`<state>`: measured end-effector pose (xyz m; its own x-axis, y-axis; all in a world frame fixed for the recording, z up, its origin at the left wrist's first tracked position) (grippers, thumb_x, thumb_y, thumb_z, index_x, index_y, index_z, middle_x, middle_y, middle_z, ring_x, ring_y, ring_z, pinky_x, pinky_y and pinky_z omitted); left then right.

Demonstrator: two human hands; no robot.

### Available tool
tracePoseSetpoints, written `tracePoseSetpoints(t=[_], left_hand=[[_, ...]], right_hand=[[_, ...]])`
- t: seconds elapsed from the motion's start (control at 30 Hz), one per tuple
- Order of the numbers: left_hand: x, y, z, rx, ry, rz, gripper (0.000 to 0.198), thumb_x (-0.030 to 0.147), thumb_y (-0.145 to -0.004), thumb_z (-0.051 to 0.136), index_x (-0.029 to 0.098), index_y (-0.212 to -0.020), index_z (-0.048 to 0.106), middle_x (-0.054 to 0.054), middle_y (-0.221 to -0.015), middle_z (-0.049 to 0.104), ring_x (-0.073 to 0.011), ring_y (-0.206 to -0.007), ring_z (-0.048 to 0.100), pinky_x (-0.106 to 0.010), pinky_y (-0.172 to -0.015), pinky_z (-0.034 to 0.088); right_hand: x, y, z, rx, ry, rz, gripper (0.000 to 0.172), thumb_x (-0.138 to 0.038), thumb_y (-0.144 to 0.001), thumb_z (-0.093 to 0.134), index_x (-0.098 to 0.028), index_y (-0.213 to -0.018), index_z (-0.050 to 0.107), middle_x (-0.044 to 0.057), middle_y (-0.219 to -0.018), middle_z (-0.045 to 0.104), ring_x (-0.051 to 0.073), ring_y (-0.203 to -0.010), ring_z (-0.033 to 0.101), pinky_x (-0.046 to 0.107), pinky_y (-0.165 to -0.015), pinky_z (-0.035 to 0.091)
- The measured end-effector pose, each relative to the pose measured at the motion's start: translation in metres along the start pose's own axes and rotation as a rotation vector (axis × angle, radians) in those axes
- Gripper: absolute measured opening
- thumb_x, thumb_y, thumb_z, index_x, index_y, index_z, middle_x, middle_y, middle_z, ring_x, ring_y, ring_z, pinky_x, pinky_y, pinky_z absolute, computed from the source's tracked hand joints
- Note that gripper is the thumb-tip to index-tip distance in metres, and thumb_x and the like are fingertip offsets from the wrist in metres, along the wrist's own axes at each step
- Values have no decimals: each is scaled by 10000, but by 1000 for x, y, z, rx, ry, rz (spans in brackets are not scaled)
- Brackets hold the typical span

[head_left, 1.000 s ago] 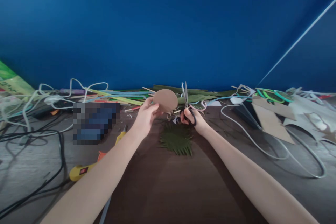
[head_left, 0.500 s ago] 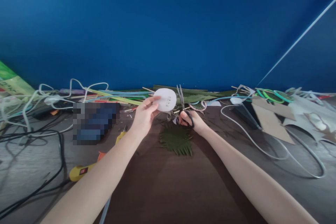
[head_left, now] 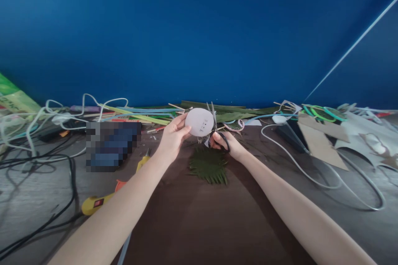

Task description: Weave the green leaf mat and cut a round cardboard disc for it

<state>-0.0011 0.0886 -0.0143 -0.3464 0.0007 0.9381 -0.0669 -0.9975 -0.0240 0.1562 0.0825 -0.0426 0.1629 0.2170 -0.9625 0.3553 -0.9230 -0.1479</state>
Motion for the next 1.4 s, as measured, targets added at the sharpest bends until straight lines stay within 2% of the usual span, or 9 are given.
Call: tracePoseSetpoints(t=[0.3,0.7,0.83,0.97,1.17,1.4], left_hand=[[0,-2,-5,44,-76,26,440,141,-658,653,228,-1088,650,-40,-1101,688,-242,-1051,591,-370,-848,489],[-3,-2,-3,-43,-74,44,527,189,-702,644,252,-1222,586,-42,-1153,667,-240,-1099,572,-383,-941,452],[-3,-3,-5,-31,-97,47,499,179,-706,638,243,-1200,604,-44,-1150,668,-258,-1118,563,-411,-940,460],[-2,-2,-5,-42,-152,58,452,159,-714,624,250,-1156,636,-34,-1139,674,-264,-1109,571,-426,-928,475],[-1,-1,-3,-34,-174,69,418,113,-711,609,253,-1101,668,-24,-1105,689,-265,-1122,564,-458,-956,458],[-4,-3,-5,-23,-164,55,448,122,-703,618,237,-1135,649,-34,-1128,680,-266,-1113,572,-446,-936,475]], right_hand=[[4,-1,-3,61,48,58,646,-800,-610,492,-161,-514,499,0,-478,451,94,-478,398,256,-489,313],[6,-2,-7,136,115,64,645,-821,-594,465,-185,-498,418,-6,-472,416,94,-475,375,255,-485,292],[2,0,-5,100,120,58,644,-825,-587,466,-190,-503,405,-10,-476,403,93,-479,365,253,-481,281],[-3,2,-1,37,113,12,633,-806,-643,439,-182,-533,438,1,-512,421,106,-512,389,261,-496,289],[-4,2,-1,25,102,-46,616,-792,-690,403,-191,-558,398,-13,-546,385,104,-534,357,265,-518,282],[1,0,-2,62,73,11,667,-858,-586,420,-192,-547,410,-3,-542,420,107,-535,384,267,-525,318]])
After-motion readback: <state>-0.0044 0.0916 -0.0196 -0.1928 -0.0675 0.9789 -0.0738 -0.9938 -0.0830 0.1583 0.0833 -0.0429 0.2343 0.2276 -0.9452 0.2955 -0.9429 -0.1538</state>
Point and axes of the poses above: each hand's wrist, its own y-axis away from the middle knuckle, its own z-axis out of the palm, x = y × z, the point moved 6 cm from there along -y, towards the middle knuckle
